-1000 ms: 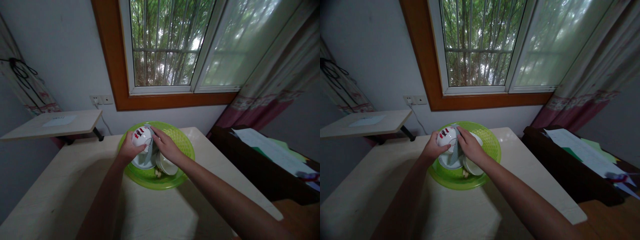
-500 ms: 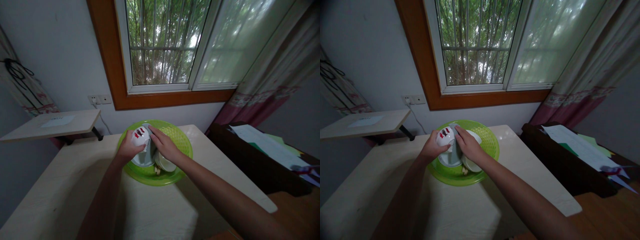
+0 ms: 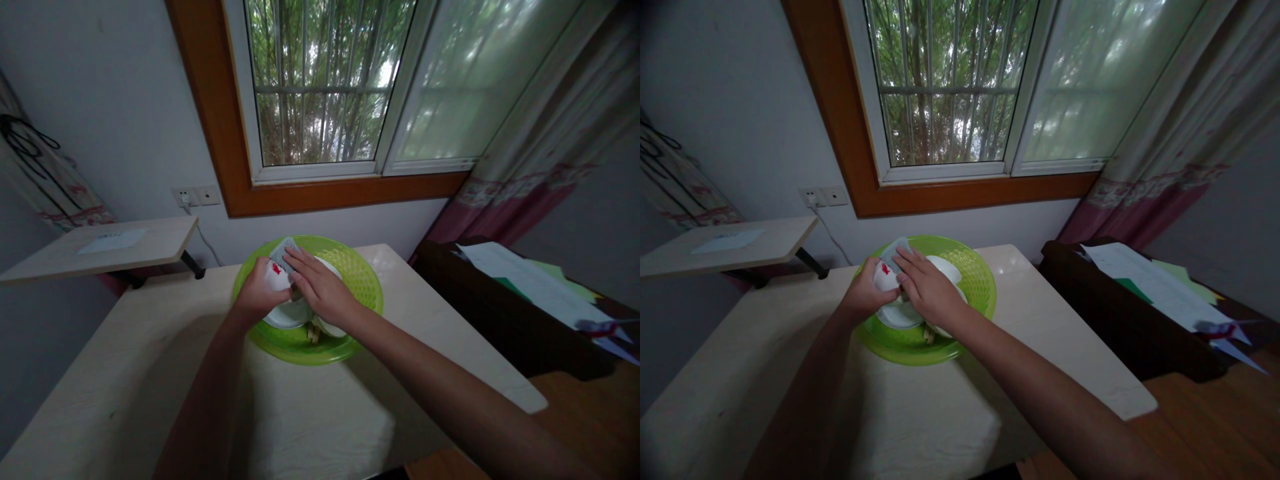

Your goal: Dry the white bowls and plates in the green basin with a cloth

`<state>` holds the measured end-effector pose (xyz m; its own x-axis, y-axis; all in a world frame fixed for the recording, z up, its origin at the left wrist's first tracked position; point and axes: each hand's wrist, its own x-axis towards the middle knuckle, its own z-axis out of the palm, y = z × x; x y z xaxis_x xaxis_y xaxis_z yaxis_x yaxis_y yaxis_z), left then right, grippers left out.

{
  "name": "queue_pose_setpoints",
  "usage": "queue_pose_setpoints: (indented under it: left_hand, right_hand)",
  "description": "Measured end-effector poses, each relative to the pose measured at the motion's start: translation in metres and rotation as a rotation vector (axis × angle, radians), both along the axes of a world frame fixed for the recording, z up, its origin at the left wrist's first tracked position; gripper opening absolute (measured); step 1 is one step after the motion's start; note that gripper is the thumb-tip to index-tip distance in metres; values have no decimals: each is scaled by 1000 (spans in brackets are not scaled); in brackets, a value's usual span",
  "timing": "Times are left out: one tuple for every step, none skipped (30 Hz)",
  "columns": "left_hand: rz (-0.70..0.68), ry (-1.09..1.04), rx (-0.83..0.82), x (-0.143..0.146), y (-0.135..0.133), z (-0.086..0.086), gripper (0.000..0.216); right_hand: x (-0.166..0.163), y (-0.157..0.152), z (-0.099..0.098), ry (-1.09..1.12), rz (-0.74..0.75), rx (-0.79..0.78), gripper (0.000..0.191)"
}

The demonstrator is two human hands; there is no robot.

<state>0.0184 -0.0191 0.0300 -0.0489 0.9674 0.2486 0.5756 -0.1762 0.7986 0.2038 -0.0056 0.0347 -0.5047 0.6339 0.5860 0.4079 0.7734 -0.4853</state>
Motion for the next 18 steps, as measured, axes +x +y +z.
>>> queue_pose_setpoints:
  left_hand:
    - [-1, -14, 8, -1, 0, 0, 55]
    - [0, -25, 10, -1, 1, 0, 57]
    - [3, -30, 6, -2, 1, 0, 58]
    - [4, -25, -3, -2, 1, 1, 58]
    - [1, -15, -14, -2, 1, 2, 57]
    - [-3, -1, -21, -2, 1, 3, 57]
    - [-9, 15, -24, -2, 0, 4, 56]
    - [-13, 32, -24, -1, -1, 4, 56]
    - [-19, 48, -24, -1, -2, 5, 55]
    - [-25, 65, -25, 0, -2, 6, 54]
    - [-30, 84, -29, 1, -3, 6, 52]
    - [-30, 107, -33, 2, -3, 6, 51]
    - [-31, 128, -35, 2, -3, 6, 50]
    - [-28, 144, -34, 3, -3, 5, 50]
    - [-24, 152, -31, 3, -3, 5, 49]
    - [-23, 153, -25, 2, -2, 4, 49]
    - [-25, 148, -18, 2, -2, 3, 50]
    - [-31, 141, -10, 2, -1, 2, 52]
  right_hand:
    - [2, 3, -4, 26, -20, -32, 48]
    - [5, 7, -8, 68, -54, -78, 48]
    - [8, 11, -13, 111, -88, -126, 48]
    - [10, 14, -17, 138, -112, -157, 47]
    - [12, 16, -20, 142, -129, -169, 47]
    - [13, 16, -22, 134, -137, -157, 47]
    - [14, 15, -23, 117, -135, -124, 46]
    - [13, 12, -22, 95, -132, -79, 45]
    - [12, 8, -19, 65, -119, -21, 44]
    - [10, 4, -17, 24, -108, 28, 43]
    - [7, 0, -13, -11, -97, 74, 43]
    - [5, -4, -10, -48, -72, 116, 42]
    - [3, -7, -7, -80, -45, 143, 42]
    - [1, -8, -5, -102, -27, 159, 42]
    - [0, -8, -4, -115, -17, 166, 42]
    - [0, -7, -3, -116, -21, 164, 42]
    - [0, -6, -3, -109, -36, 160, 41]
    - [1, -4, -4, -100, -58, 154, 41]
